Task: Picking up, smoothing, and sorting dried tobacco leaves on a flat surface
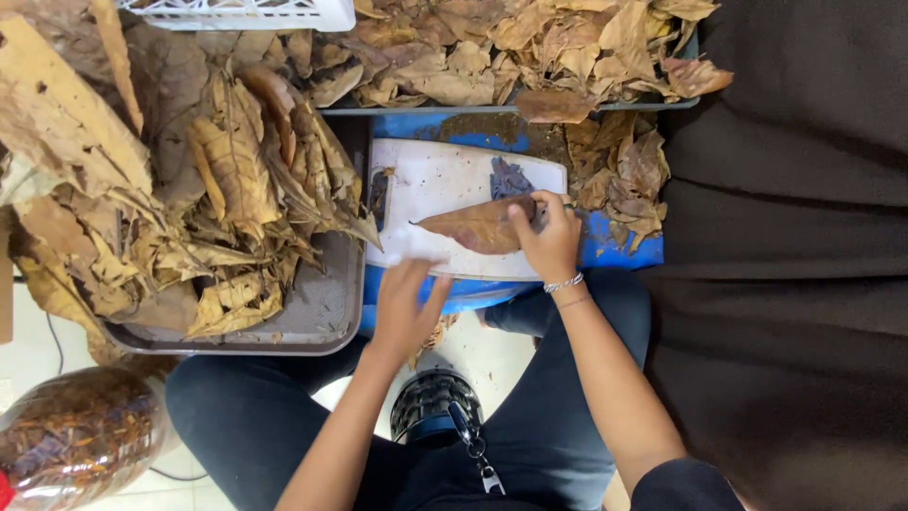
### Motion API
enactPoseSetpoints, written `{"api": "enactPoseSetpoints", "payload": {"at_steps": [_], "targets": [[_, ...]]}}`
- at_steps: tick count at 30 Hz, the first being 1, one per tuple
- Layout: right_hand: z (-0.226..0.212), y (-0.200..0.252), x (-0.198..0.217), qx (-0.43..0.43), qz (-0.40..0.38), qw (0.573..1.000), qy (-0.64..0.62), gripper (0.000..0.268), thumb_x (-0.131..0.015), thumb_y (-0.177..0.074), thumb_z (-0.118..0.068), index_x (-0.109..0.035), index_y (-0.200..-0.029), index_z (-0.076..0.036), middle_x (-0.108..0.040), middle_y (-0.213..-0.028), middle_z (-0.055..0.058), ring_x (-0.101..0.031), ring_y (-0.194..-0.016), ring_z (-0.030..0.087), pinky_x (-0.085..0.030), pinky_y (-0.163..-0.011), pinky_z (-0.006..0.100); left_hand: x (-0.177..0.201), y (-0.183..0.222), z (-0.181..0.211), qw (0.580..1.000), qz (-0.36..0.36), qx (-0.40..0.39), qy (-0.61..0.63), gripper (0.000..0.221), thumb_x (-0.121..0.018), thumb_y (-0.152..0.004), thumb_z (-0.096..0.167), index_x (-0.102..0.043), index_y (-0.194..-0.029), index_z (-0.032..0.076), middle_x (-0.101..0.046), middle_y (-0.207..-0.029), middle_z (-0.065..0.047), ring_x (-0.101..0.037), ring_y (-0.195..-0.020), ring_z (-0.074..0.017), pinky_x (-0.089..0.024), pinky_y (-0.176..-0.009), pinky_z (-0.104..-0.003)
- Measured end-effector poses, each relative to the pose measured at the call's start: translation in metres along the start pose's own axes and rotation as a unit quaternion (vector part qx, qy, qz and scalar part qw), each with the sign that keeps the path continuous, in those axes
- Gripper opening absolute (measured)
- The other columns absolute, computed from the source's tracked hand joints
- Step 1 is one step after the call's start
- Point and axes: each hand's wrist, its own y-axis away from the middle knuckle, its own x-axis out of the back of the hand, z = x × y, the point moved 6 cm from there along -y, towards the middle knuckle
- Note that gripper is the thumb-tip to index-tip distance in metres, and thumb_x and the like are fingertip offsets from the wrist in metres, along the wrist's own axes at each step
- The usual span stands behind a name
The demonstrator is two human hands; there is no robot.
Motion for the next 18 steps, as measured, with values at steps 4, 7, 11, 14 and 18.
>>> {"api": "enactPoseSetpoints", "payload": {"at_steps": [4,7,11,14,18], "targets": [[0.02,0.015,-0.012,-0.086,-0.032,0.996,0.007,0.035,-0.086,-0.083,-0.037,-0.069,-0.103,-0.013,-0.069,-0.083,0.007,-0.07,-0.073,0.034,-0.055,-0.067,0.047,-0.038,-0.043,-0.024,0.999,-0.018,0.027,-0.043,0.023,-0.069,-0.099,0.027,-0.074,-0.111,0.009,-0.071,-0.103,-0.012,-0.068,-0.101,-0.0387,-0.047,-0.096,-0.053],[0.026,0.016,-0.011,-0.134,-0.056,0.988,-0.06,0.022,-0.084,-0.085,-0.024,-0.071,-0.099,-0.013,-0.07,-0.078,0.003,-0.071,-0.068,0.024,-0.056,-0.063,0.037,-0.065,-0.056,-0.049,0.986,-0.082,0.045,-0.137,0.033,-0.07,-0.095,0.035,-0.073,-0.124,0.019,-0.07,-0.113,-0.008,-0.065,-0.115,-0.0354,-0.041,-0.107,-0.053],[0.003,0.01,0.001,-0.098,-0.099,0.974,-0.177,0.012,-0.082,-0.091,-0.019,-0.074,-0.097,-0.013,-0.074,-0.085,0.004,-0.074,-0.085,0.024,-0.057,-0.077,0.036,-0.078,-0.066,-0.044,0.966,-0.235,0.073,-0.079,0.043,-0.059,-0.104,0.043,-0.067,-0.137,0.017,-0.074,-0.114,-0.011,-0.064,-0.122,-0.0318,-0.031,-0.117,-0.052],[-0.002,0.009,0.005,-0.072,-0.119,0.963,-0.23,0.014,-0.082,-0.093,-0.017,-0.073,-0.098,-0.009,-0.074,-0.086,0.007,-0.073,-0.088,0.02,-0.056,-0.081,0.036,-0.07,-0.071,-0.029,0.949,-0.284,0.126,0.052,0.041,-0.056,-0.106,0.04,-0.071,-0.13,0.011,-0.077,-0.108,-0.017,-0.069,-0.114,-0.0383,-0.039,-0.112,-0.055],[-0.002,0.015,-0.004,-0.058,-0.132,0.944,-0.298,0.019,-0.084,-0.09,-0.014,-0.072,-0.101,-0.004,-0.072,-0.09,0.007,-0.066,-0.09,0.013,-0.054,-0.086,0.033,-0.078,-0.06,-0.031,0.866,-0.403,0.235,0.179,0.043,-0.055,-0.102,0.034,-0.074,-0.123,0.002,-0.076,-0.106,-0.027,-0.071,-0.106,-0.0457,-0.049,-0.102,-0.059]]}}
